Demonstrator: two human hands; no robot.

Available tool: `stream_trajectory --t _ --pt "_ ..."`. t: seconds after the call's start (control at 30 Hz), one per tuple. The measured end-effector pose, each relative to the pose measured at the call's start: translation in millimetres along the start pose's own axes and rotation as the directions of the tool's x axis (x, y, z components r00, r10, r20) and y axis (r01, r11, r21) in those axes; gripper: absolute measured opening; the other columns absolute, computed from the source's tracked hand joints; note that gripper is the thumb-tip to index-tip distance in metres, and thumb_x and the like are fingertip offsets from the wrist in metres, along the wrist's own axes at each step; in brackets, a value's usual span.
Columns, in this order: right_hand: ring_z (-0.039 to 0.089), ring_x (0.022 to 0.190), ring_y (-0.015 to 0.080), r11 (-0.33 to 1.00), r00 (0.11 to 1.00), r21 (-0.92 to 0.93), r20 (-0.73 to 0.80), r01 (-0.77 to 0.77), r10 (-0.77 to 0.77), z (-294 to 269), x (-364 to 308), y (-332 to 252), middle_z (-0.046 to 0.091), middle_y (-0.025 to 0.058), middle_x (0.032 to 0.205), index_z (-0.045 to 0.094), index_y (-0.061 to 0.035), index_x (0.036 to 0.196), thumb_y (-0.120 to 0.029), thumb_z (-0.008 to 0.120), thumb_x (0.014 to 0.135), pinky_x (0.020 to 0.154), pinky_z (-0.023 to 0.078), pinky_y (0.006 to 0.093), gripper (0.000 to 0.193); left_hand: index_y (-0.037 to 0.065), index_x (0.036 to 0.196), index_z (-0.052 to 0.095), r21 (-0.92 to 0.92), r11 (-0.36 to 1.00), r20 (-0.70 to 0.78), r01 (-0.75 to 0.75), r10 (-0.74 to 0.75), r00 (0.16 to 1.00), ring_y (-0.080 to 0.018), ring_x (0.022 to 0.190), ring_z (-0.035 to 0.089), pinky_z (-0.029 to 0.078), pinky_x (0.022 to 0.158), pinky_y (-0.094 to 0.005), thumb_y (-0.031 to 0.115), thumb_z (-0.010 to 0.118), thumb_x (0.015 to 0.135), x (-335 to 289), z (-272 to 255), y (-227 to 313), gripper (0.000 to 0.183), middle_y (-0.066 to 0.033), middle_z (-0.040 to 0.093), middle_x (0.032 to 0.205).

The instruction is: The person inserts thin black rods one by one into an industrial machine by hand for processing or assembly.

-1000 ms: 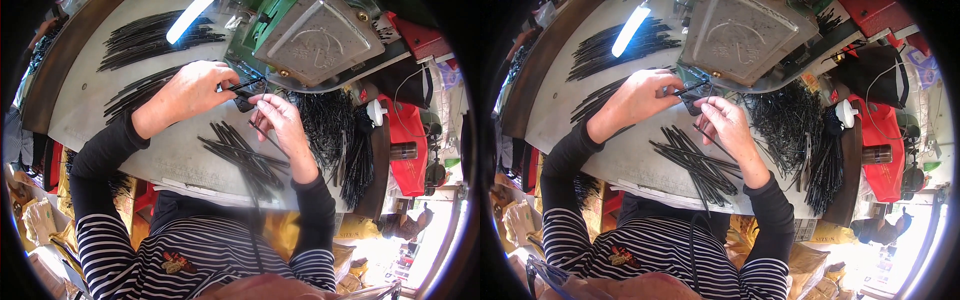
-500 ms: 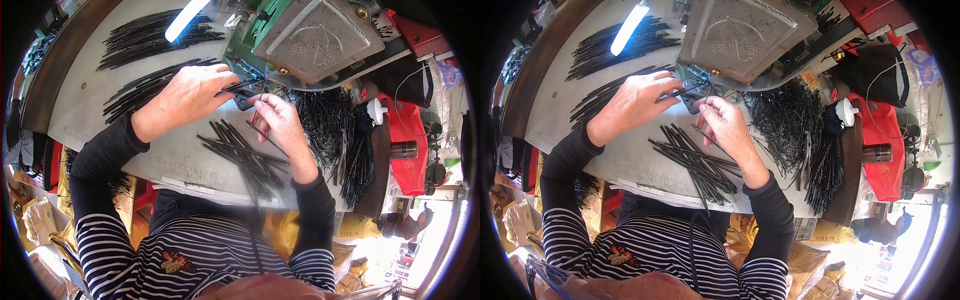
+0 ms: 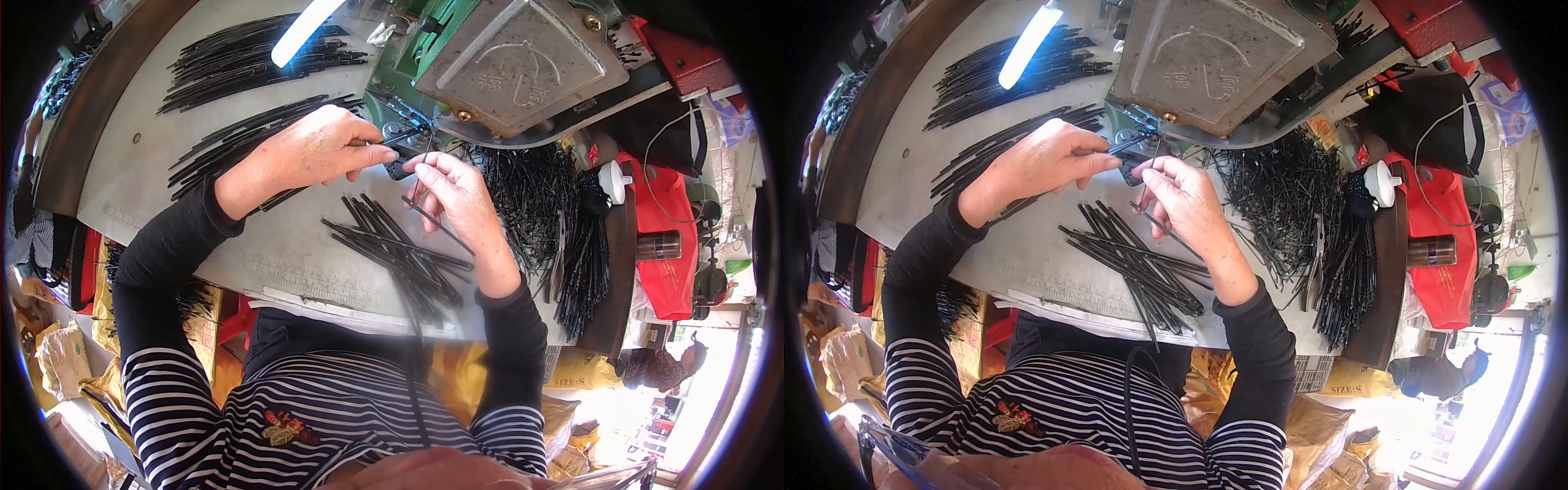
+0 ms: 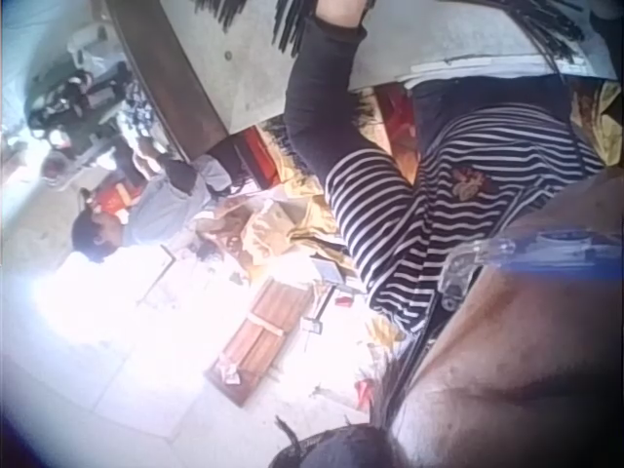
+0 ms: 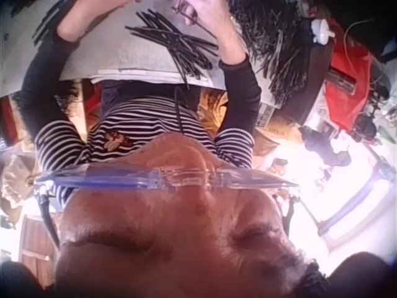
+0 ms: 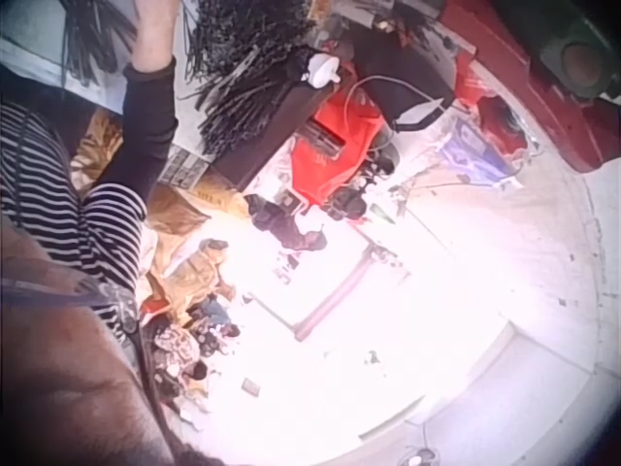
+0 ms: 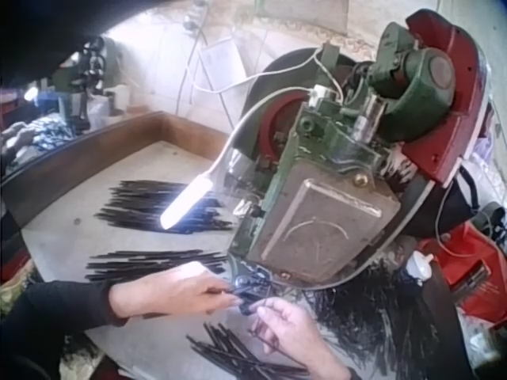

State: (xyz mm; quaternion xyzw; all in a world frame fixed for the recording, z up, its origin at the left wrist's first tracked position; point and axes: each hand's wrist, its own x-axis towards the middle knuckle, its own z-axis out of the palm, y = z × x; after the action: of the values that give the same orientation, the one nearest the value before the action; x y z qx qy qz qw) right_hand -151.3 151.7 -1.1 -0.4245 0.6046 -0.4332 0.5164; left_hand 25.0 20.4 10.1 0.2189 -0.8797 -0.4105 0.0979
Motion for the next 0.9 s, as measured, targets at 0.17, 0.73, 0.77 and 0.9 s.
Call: stream_trajectory --t 0.17,0.73,0.77,0.9 --pt "0.051 0.041 0.0079 1.0 1.0 0.003 0.016 0.01 -0.01 0 1 -1 0.06 0.0092 0.071 0.055 0.0024 0.1 -0.02 0.046 0.093 0.037 0.035 0.0178 0.025 -0.001 0.08 0.064 -0.085 0.996 0.03 0.02 -0.018 0.999 -0.0104 0.037 0.048 0.039 0.04 -0.0242 0.031 0.051 0.091 2 0 -4 0.036 -0.0035 0.055 0.05" --pt "0.051 0.042 0.0092 0.992 0.998 0.117 0.054 -0.039 0.033 -3 1 -1 0.061 0.0112 0.073 0.054 0.0032 0.101 -0.02 0.047 0.093 0.037 0.039 0.0188 0.026 -0.003 0.09 0.066 -0.354 0.933 0.174 0.073 -0.011 0.985 -0.0049 0.035 0.041 0.033 0.037 -0.0206 0.03 0.051 0.092 8 -6 -12 0.036 0.0 0.048 0.044" --pt "0.051 0.042 0.0091 0.992 0.998 0.12 0.057 -0.04 0.033 -3 1 -1 0.061 0.0112 0.073 0.054 0.0032 0.101 -0.02 0.047 0.093 0.038 0.039 0.0188 0.026 -0.003 0.09 0.066 -0.349 0.934 0.172 0.075 -0.015 0.985 -0.0048 0.035 0.041 0.033 0.037 -0.0207 0.03 0.051 0.092 8 -6 -11 0.036 0.0002 0.048 0.044" --pt "0.051 0.042 0.0088 0.993 0.998 0.116 0.051 -0.035 0.029 -2 0 -1 0.061 0.0111 0.073 0.054 0.0032 0.101 -0.021 0.047 0.093 0.037 0.039 0.0187 0.026 -0.003 0.09 0.066 -0.317 0.945 0.156 0.086 -0.037 0.987 -0.0049 0.034 0.041 0.033 0.037 -0.0208 0.031 0.05 0.092 8 -5 -11 0.037 0.0004 0.048 0.044"
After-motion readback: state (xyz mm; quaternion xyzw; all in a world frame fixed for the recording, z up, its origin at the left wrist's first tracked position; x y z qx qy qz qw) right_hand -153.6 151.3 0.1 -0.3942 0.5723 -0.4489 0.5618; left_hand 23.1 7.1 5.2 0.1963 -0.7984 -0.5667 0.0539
